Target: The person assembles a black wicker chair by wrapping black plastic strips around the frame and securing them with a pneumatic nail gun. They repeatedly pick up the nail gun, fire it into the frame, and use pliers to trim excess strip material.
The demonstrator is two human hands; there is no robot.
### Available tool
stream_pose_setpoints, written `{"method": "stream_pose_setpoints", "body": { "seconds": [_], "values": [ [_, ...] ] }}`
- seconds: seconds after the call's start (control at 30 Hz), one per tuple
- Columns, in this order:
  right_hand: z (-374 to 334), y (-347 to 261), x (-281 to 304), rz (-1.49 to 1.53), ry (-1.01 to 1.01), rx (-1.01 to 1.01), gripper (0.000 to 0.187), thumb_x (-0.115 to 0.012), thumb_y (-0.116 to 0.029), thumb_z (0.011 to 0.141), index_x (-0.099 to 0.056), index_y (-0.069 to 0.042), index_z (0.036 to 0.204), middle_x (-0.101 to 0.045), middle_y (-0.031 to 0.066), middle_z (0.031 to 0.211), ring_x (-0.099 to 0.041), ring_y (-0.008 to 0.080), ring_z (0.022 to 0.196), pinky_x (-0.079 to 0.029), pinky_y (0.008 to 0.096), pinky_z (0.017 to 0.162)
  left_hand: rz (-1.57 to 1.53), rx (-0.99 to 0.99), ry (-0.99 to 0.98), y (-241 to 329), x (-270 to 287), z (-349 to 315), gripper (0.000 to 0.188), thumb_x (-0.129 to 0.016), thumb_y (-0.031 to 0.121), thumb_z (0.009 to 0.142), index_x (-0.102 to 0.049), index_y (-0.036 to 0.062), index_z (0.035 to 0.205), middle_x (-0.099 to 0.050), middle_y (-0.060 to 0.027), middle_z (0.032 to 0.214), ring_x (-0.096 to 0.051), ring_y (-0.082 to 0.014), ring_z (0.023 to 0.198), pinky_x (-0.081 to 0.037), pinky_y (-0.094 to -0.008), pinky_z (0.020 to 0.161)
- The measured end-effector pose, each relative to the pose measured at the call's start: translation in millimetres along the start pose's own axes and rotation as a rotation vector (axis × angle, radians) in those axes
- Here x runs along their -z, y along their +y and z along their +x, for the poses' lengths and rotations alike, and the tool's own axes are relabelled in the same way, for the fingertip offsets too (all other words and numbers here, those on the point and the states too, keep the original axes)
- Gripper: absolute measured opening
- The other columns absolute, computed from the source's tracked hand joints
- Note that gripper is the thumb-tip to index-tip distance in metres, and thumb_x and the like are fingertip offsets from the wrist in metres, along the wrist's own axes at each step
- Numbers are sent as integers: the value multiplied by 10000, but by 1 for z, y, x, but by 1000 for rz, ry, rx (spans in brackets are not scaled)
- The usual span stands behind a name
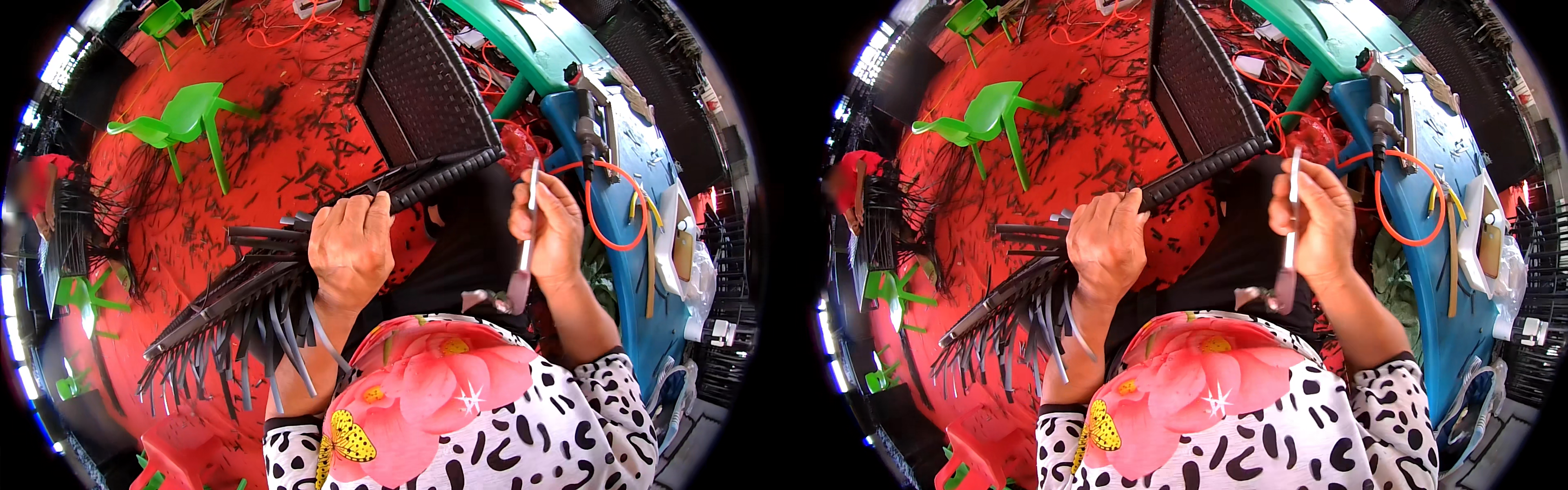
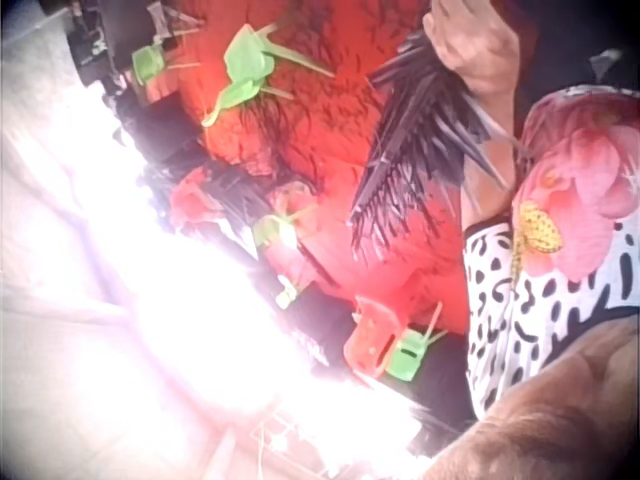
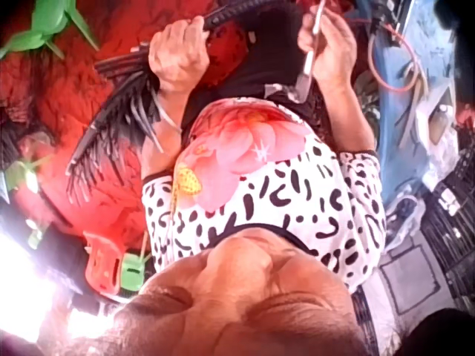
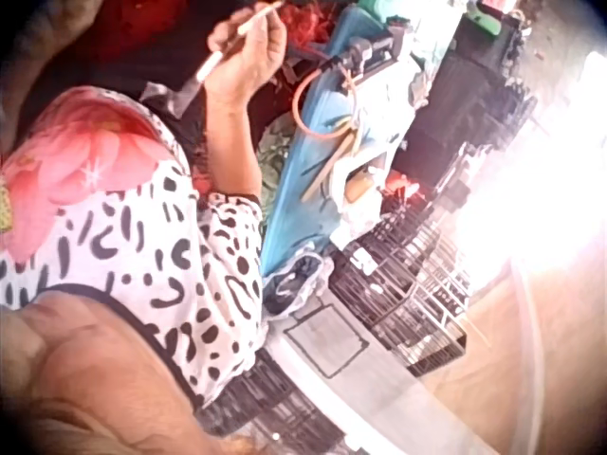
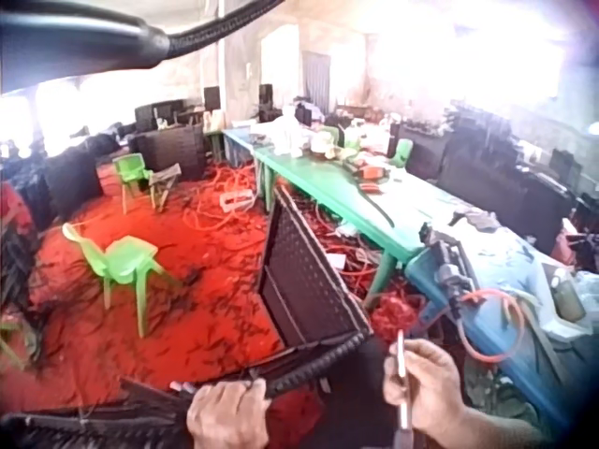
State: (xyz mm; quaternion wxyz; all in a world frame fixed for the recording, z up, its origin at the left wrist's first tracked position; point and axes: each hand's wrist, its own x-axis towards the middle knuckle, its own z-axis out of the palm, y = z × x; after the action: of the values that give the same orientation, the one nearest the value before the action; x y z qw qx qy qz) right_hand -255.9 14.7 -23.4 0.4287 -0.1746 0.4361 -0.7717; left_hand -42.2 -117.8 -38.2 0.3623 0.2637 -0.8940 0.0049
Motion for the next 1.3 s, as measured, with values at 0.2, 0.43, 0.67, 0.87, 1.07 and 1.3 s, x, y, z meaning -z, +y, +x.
{"method": "stream_pose_setpoints", "body": {
  "seconds": [0.2,0.43,0.67,0.87,1.07,1.3],
  "values": [
    [-7,-65,155,-844,317,435,216,-553,-155,935,-566,5,1080,-589,56,801,-510,91,530,-388,222,448,-52,6,-15,-2,4,8,344,-734,66,642,-651,16,972,-576,-85,787,-580,-275,700,-450,-377,632],
    [-79,-151,334,-1643,772,319,208,-539,-119,908,-564,-19,1089,-584,96,770,-584,170,600,-456,303,551,-79,19,-62,-7,5,10,338,-733,39,642,-645,18,967,-559,-90,765,-569,-290,698,-440,-387,627],
    [-140,-197,417,-2306,1106,314,256,-565,-113,892,-568,-25,1133,-615,151,972,-621,284,906,-490,363,806,-87,21,-58,-8,5,12,326,-727,46,653,-637,15,965,-558,-95,764,-569,-298,704,-443,-395,633],
    [-44,-114,121,-1731,40,953,237,-567,-64,886,-600,29,1101,-614,156,1113,-586,303,1058,-460,408,919,-88,-12,-16,-9,2,17,329,-725,46,655,-631,24,969,-556,-92,761,-565,-295,695,-442,-395,633],
    [26,10,-73,-1438,-707,1057,625,-759,-226,686,-516,6,1213,-532,141,1218,-474,327,1195,-386,450,983,-105,10,-32,-14,4,16,297,-710,46,661,-625,36,945,-549,-90,735,-561,-298,675,-442,-391,619],
    [21,52,-54,-1610,-660,1163,373,-677,-191,744,-638,-38,1082,-516,139,1253,-437,283,1256,-338,453,1035,-89,-4,4,-12,0,10,302,-703,40,652,-627,31,944,-546,-85,731,-563,-283,663,-446,-384,600]
  ]
}}
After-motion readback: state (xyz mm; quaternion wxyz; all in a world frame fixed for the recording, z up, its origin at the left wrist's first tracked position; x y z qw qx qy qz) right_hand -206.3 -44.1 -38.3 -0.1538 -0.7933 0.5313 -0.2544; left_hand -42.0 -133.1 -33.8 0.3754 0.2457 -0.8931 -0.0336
